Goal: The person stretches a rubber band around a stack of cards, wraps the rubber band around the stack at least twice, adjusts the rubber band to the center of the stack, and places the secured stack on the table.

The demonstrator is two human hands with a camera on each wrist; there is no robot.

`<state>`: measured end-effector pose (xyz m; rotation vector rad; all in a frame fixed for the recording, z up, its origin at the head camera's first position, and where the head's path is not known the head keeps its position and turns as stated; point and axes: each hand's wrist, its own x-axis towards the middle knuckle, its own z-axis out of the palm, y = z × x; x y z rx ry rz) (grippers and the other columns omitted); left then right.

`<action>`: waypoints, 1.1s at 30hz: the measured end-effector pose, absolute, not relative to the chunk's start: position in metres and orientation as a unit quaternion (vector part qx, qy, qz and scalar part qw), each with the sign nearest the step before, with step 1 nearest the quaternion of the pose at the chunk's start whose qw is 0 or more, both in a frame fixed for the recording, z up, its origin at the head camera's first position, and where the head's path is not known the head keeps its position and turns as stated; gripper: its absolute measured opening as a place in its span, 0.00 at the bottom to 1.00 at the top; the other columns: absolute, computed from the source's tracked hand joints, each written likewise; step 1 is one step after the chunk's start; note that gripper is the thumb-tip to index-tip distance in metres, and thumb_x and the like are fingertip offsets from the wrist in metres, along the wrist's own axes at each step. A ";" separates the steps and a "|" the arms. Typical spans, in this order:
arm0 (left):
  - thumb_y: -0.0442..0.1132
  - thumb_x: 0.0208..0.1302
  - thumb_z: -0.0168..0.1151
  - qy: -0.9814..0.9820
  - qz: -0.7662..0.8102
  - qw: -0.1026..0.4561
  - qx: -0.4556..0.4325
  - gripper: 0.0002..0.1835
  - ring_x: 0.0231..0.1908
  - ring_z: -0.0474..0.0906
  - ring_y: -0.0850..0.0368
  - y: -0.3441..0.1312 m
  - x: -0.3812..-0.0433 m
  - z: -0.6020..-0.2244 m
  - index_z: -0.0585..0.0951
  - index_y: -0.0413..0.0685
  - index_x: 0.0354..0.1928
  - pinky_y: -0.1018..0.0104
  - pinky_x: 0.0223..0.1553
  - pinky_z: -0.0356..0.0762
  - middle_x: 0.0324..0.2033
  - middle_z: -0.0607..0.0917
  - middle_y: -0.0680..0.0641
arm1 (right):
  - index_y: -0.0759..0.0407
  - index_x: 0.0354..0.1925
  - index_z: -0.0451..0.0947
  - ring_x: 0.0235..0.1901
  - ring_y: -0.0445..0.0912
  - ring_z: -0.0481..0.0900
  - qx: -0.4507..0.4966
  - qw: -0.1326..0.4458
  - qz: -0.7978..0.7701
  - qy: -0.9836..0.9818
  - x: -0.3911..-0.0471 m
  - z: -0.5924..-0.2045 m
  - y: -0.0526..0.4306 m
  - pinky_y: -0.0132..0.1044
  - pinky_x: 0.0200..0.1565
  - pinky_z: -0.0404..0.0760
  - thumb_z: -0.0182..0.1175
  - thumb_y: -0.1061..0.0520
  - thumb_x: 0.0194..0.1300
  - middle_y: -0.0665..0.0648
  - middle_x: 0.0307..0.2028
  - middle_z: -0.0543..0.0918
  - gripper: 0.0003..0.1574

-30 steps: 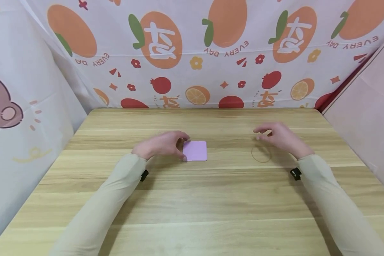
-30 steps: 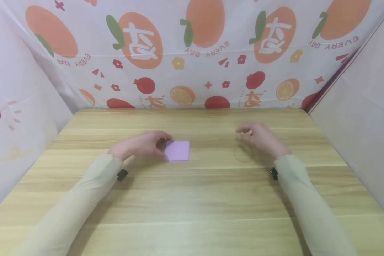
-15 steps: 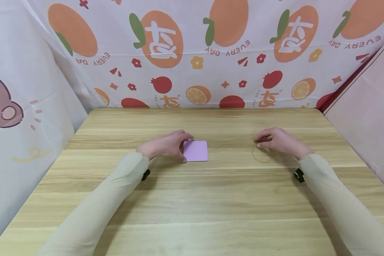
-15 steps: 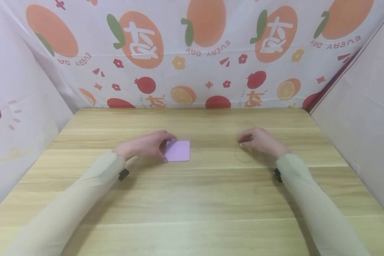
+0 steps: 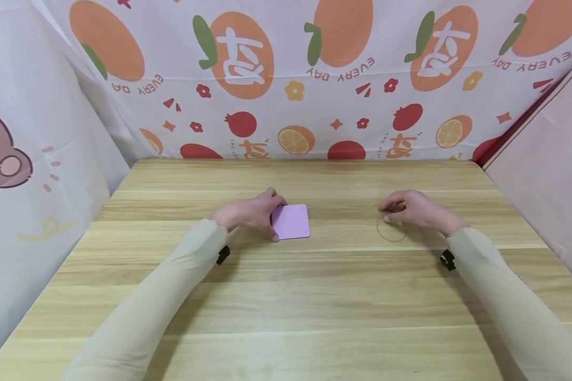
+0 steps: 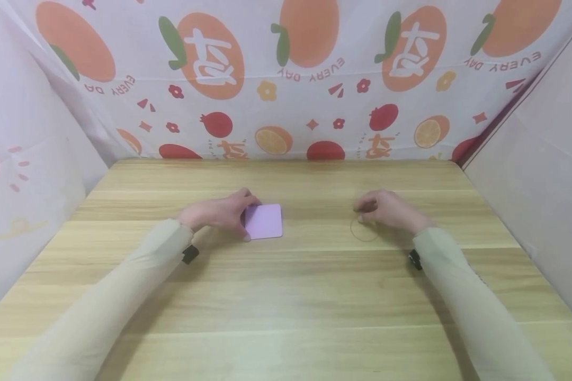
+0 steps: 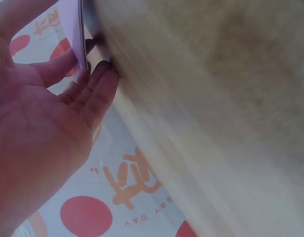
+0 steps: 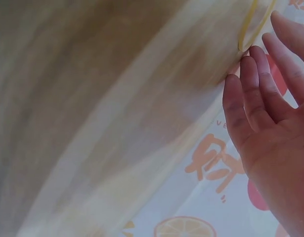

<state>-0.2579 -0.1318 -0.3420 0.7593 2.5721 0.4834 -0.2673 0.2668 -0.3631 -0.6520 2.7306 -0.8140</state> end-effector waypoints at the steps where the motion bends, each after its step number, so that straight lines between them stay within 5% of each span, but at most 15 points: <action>1: 0.42 0.43 0.77 0.924 0.174 0.206 0.271 0.42 0.49 0.65 0.52 -0.132 -0.257 -0.342 0.67 0.43 0.62 0.61 0.52 0.68 0.50 0.64 0.45 | 0.53 0.45 0.82 0.44 0.47 0.77 -0.224 0.109 -0.275 0.929 -0.267 -0.363 0.267 0.46 0.48 0.75 0.69 0.55 0.55 0.52 0.44 0.81 0.17; 9: 0.41 0.44 0.76 0.918 0.189 0.205 0.281 0.47 0.47 0.68 0.53 -0.133 -0.255 -0.343 0.62 0.44 0.66 0.61 0.51 0.69 0.51 0.70 0.47 | 0.49 0.35 0.83 0.40 0.47 0.75 -0.223 0.109 -0.264 0.932 -0.268 -0.363 0.269 0.44 0.47 0.73 0.67 0.58 0.56 0.50 0.40 0.80 0.06; 15: 0.42 0.45 0.76 0.915 0.195 0.208 0.284 0.50 0.46 0.67 0.53 -0.137 -0.252 -0.342 0.58 0.54 0.70 0.60 0.49 0.68 0.48 0.70 0.48 | 0.51 0.33 0.83 0.37 0.47 0.73 -0.218 0.113 -0.264 0.933 -0.268 -0.365 0.268 0.41 0.43 0.73 0.66 0.57 0.58 0.50 0.37 0.80 0.03; 22: 0.40 0.47 0.74 0.913 0.206 0.207 0.285 0.48 0.45 0.67 0.53 -0.138 -0.249 -0.342 0.59 0.58 0.70 0.61 0.47 0.68 0.47 0.69 0.49 | 0.55 0.32 0.79 0.35 0.47 0.71 -0.226 0.121 -0.235 0.938 -0.269 -0.367 0.267 0.40 0.41 0.71 0.64 0.52 0.61 0.50 0.33 0.78 0.07; 33: 0.24 0.58 0.49 0.896 0.270 0.191 0.296 0.33 0.43 0.65 0.49 -0.138 -0.249 -0.342 0.64 0.48 0.68 0.63 0.39 0.66 0.43 0.69 0.43 | 0.58 0.35 0.78 0.34 0.46 0.71 -0.258 0.138 -0.286 0.912 -0.264 -0.361 0.264 0.37 0.39 0.70 0.59 0.59 0.64 0.53 0.32 0.79 0.03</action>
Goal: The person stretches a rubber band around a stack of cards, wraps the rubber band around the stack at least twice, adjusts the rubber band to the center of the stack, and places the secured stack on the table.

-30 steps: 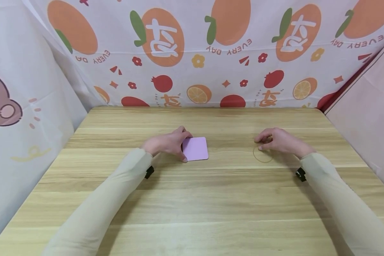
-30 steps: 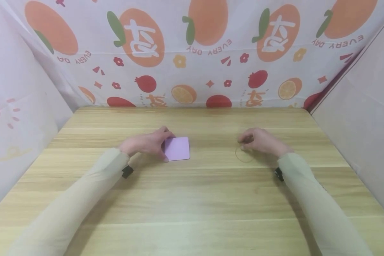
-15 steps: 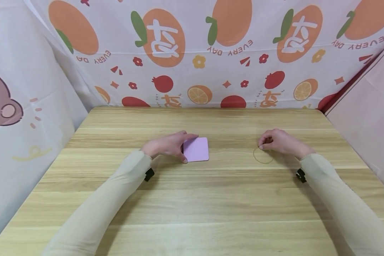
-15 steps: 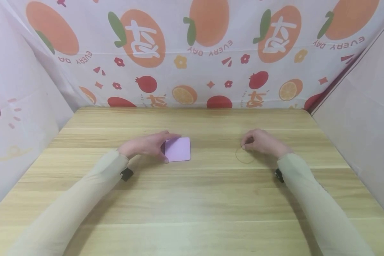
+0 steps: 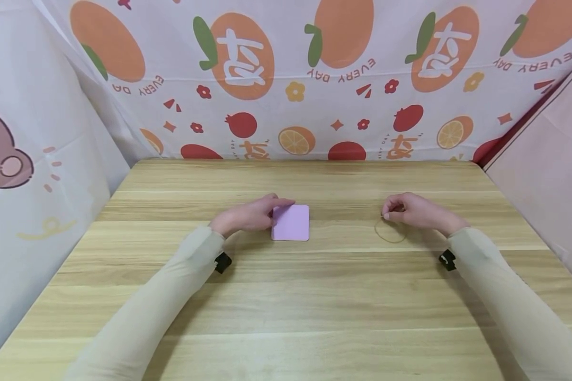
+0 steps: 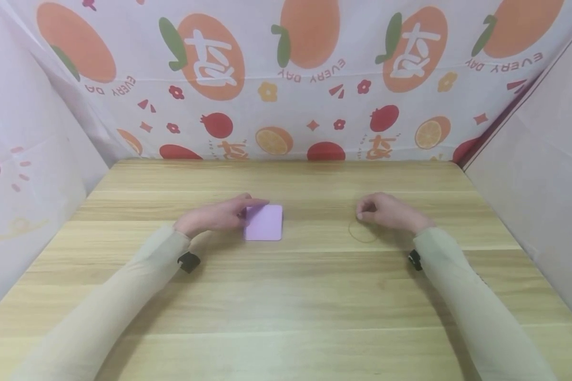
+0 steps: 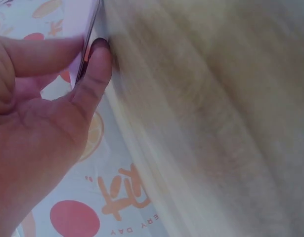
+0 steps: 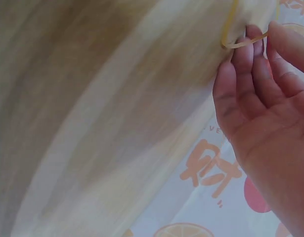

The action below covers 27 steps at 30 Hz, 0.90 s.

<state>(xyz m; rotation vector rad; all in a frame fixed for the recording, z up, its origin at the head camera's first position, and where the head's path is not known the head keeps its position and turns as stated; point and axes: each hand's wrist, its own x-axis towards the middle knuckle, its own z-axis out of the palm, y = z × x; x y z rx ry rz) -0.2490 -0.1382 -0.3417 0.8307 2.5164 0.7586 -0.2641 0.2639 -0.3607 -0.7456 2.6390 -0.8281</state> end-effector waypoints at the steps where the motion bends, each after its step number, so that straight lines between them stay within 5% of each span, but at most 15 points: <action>1: 0.22 0.57 0.47 0.895 0.279 0.189 0.292 0.34 0.43 0.65 0.49 -0.139 -0.249 -0.342 0.65 0.47 0.67 0.63 0.38 0.66 0.43 0.69 0.43 | 0.58 0.35 0.78 0.34 0.46 0.71 -0.257 0.144 -0.295 0.909 -0.264 -0.361 0.264 0.36 0.39 0.71 0.59 0.59 0.65 0.53 0.32 0.79 0.03; 5: 0.21 0.55 0.47 0.898 0.296 0.177 0.273 0.34 0.43 0.66 0.49 -0.142 -0.248 -0.343 0.68 0.48 0.66 0.62 0.39 0.67 0.43 0.71 0.43 | 0.62 0.38 0.77 0.35 0.48 0.77 -0.257 0.183 -0.357 0.879 -0.265 -0.362 0.263 0.35 0.38 0.76 0.57 0.59 0.66 0.57 0.34 0.81 0.06; 12: 0.21 0.53 0.51 0.893 0.327 0.178 0.252 0.32 0.50 0.67 0.49 -0.146 -0.247 -0.344 0.71 0.47 0.63 0.56 0.51 0.69 0.58 0.72 0.44 | 0.68 0.42 0.73 0.35 0.53 0.80 -0.222 0.238 -0.468 0.822 -0.260 -0.363 0.260 0.43 0.38 0.81 0.56 0.57 0.68 0.64 0.37 0.81 0.13; 20: 0.23 0.56 0.51 0.882 0.357 0.185 0.244 0.29 0.48 0.68 0.50 -0.149 -0.249 -0.345 0.73 0.49 0.61 0.60 0.44 0.69 0.56 0.73 0.48 | 0.76 0.52 0.64 0.38 0.50 0.77 -0.182 0.282 -0.574 0.747 -0.255 -0.362 0.250 0.45 0.43 0.80 0.53 0.55 0.69 0.72 0.45 0.75 0.25; 27: 0.22 0.56 0.51 0.869 0.395 0.158 0.251 0.27 0.42 0.70 0.50 -0.148 -0.250 -0.337 0.75 0.49 0.59 0.63 0.38 0.72 0.52 0.75 0.47 | 0.71 0.55 0.64 0.42 0.51 0.76 -0.180 0.287 -0.663 0.667 -0.253 -0.362 0.242 0.42 0.44 0.80 0.48 0.63 0.71 0.72 0.56 0.68 0.17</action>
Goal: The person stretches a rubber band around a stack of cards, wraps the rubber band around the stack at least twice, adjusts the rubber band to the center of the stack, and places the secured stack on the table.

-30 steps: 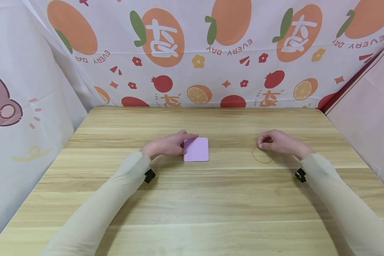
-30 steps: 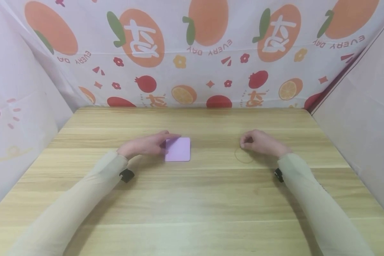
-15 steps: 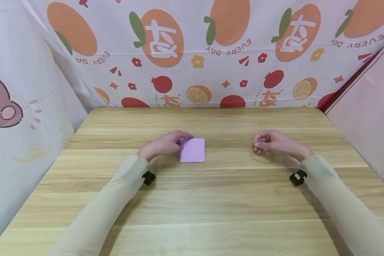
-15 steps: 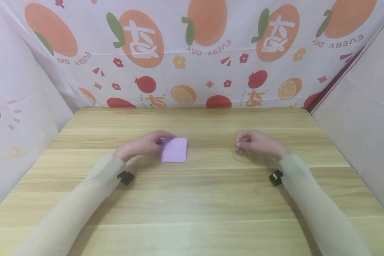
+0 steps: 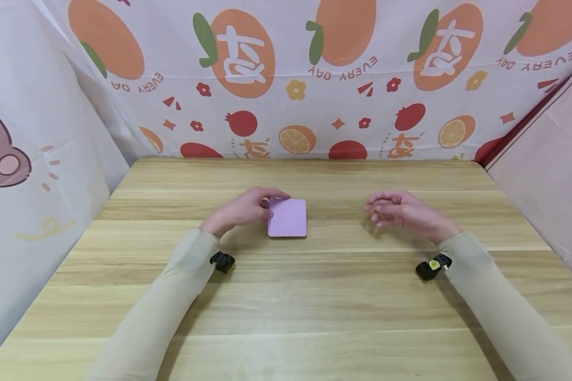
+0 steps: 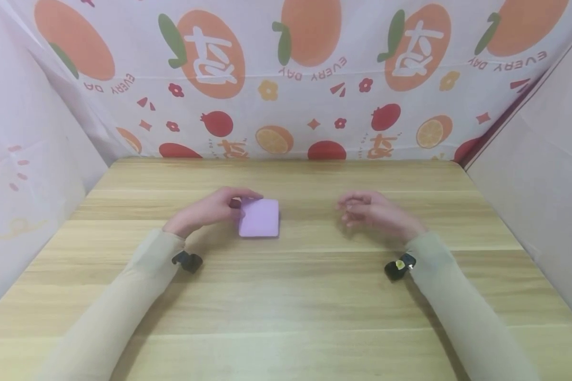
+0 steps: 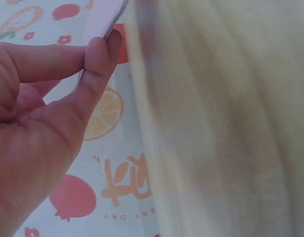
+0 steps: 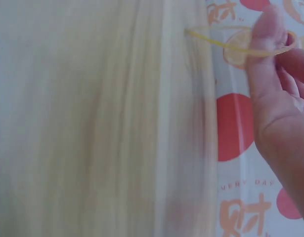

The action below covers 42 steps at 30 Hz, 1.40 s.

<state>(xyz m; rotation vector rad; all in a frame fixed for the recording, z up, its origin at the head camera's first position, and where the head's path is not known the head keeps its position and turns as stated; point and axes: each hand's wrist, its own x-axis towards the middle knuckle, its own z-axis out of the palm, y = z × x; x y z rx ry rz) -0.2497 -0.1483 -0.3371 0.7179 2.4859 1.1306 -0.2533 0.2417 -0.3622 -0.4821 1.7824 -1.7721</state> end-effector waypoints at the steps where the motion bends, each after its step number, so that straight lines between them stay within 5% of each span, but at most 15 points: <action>1: 0.22 0.56 0.51 0.867 0.403 0.159 0.248 0.28 0.41 0.71 0.50 -0.148 -0.250 -0.335 0.75 0.49 0.59 0.63 0.37 0.72 0.52 0.75 0.47 | 0.69 0.55 0.65 0.42 0.51 0.76 -0.176 0.285 -0.674 0.658 -0.253 -0.362 0.240 0.41 0.43 0.80 0.48 0.64 0.70 0.72 0.57 0.68 0.16; 13: 0.23 0.58 0.50 0.850 0.447 0.164 0.227 0.28 0.39 0.73 0.49 -0.144 -0.249 -0.321 0.73 0.49 0.61 0.55 0.40 0.75 0.53 0.74 0.47 | 0.60 0.45 0.70 0.38 0.45 0.79 -0.121 0.244 -0.725 0.633 -0.250 -0.356 0.209 0.29 0.23 0.75 0.59 0.57 0.65 0.64 0.57 0.70 0.12; 21: 0.24 0.60 0.51 0.848 0.452 0.165 0.223 0.27 0.40 0.73 0.49 -0.138 -0.249 -0.316 0.73 0.49 0.61 0.48 0.42 0.76 0.52 0.73 0.47 | 0.59 0.47 0.77 0.45 0.50 0.80 -0.147 0.231 -0.744 0.609 -0.246 -0.355 0.199 0.38 0.36 0.82 0.56 0.54 0.68 0.57 0.48 0.80 0.13; 29: 0.21 0.58 0.50 0.836 0.473 0.151 0.235 0.28 0.38 0.75 0.49 -0.133 -0.248 -0.312 0.74 0.47 0.60 0.46 0.40 0.76 0.53 0.74 0.47 | 0.62 0.60 0.69 0.49 0.53 0.77 -0.136 0.181 -0.753 0.618 -0.244 -0.352 0.185 0.51 0.49 0.76 0.58 0.52 0.65 0.63 0.59 0.71 0.28; 35: 0.22 0.58 0.51 0.837 0.472 0.135 0.241 0.27 0.37 0.75 0.49 -0.129 -0.247 -0.308 0.75 0.49 0.58 0.47 0.39 0.77 0.53 0.74 0.48 | 0.53 0.62 0.69 0.52 0.59 0.73 -0.148 0.148 -0.723 0.658 -0.243 -0.349 0.170 0.57 0.51 0.73 0.61 0.54 0.63 0.59 0.60 0.70 0.29; 42: 0.24 0.60 0.53 0.840 0.466 0.129 0.245 0.25 0.39 0.75 0.49 -0.121 -0.245 -0.303 0.75 0.51 0.59 0.53 0.39 0.78 0.53 0.74 0.48 | 0.55 0.61 0.69 0.56 0.58 0.71 -0.167 0.128 -0.709 0.673 -0.231 -0.332 0.150 0.59 0.52 0.71 0.62 0.59 0.62 0.57 0.59 0.71 0.29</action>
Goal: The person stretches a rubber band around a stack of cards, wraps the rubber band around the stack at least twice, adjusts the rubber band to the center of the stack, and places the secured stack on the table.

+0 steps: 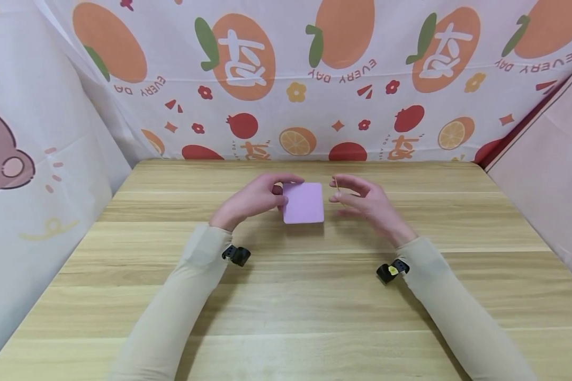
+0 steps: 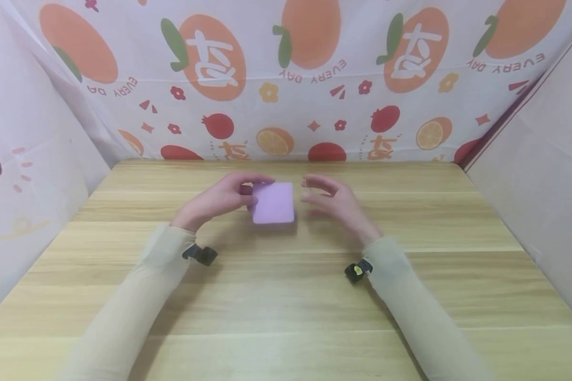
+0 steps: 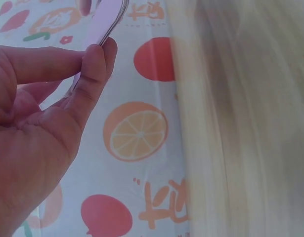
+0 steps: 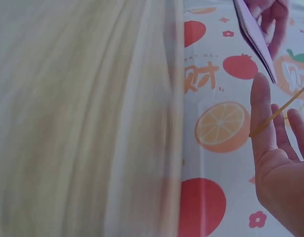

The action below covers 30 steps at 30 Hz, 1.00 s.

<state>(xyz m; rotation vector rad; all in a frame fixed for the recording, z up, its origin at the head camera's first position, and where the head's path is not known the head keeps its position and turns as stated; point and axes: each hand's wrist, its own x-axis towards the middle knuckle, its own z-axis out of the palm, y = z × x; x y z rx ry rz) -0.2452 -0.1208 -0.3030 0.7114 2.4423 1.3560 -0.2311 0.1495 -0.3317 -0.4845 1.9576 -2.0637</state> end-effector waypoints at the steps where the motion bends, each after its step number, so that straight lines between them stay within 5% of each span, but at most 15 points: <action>1: 0.24 0.60 0.53 0.839 0.468 0.130 0.243 0.25 0.39 0.75 0.49 -0.120 -0.245 -0.302 0.75 0.51 0.59 0.54 0.39 0.78 0.53 0.74 0.48 | 0.55 0.61 0.68 0.56 0.58 0.70 -0.170 0.125 -0.707 0.675 -0.229 -0.329 0.147 0.59 0.52 0.71 0.62 0.60 0.62 0.57 0.59 0.71 0.29; 6: 0.22 0.60 0.52 0.828 0.487 0.140 0.239 0.26 0.41 0.75 0.45 -0.113 -0.235 -0.290 0.73 0.44 0.60 0.50 0.41 0.78 0.54 0.73 0.43 | 0.58 0.63 0.66 0.57 0.57 0.70 -0.179 0.118 -0.694 0.688 -0.225 -0.323 0.139 0.52 0.50 0.75 0.61 0.63 0.62 0.59 0.60 0.69 0.31; 11: 0.21 0.58 0.51 0.829 0.484 0.129 0.250 0.25 0.39 0.76 0.44 -0.107 -0.223 -0.277 0.73 0.39 0.59 0.59 0.36 0.78 0.53 0.74 0.40 | 0.57 0.64 0.65 0.56 0.57 0.69 -0.189 0.120 -0.693 0.686 -0.225 -0.324 0.135 0.53 0.49 0.75 0.62 0.64 0.61 0.58 0.60 0.68 0.33; 22: 0.23 0.60 0.53 0.817 0.497 0.121 0.265 0.25 0.36 0.77 0.49 -0.108 -0.239 -0.299 0.75 0.50 0.58 0.57 0.35 0.79 0.52 0.74 0.48 | 0.54 0.63 0.66 0.46 0.57 0.75 -0.195 0.124 -0.678 0.698 -0.228 -0.334 0.129 0.55 0.36 0.81 0.63 0.62 0.60 0.59 0.56 0.72 0.34; 30: 0.28 0.59 0.60 0.789 0.565 0.113 0.213 0.22 0.34 0.77 0.49 -0.104 -0.242 -0.305 0.74 0.45 0.56 0.55 0.36 0.80 0.41 0.78 0.42 | 0.59 0.62 0.65 0.39 0.55 0.78 -0.181 0.099 -0.696 0.688 -0.220 -0.322 0.128 0.58 0.34 0.80 0.61 0.67 0.60 0.64 0.51 0.74 0.32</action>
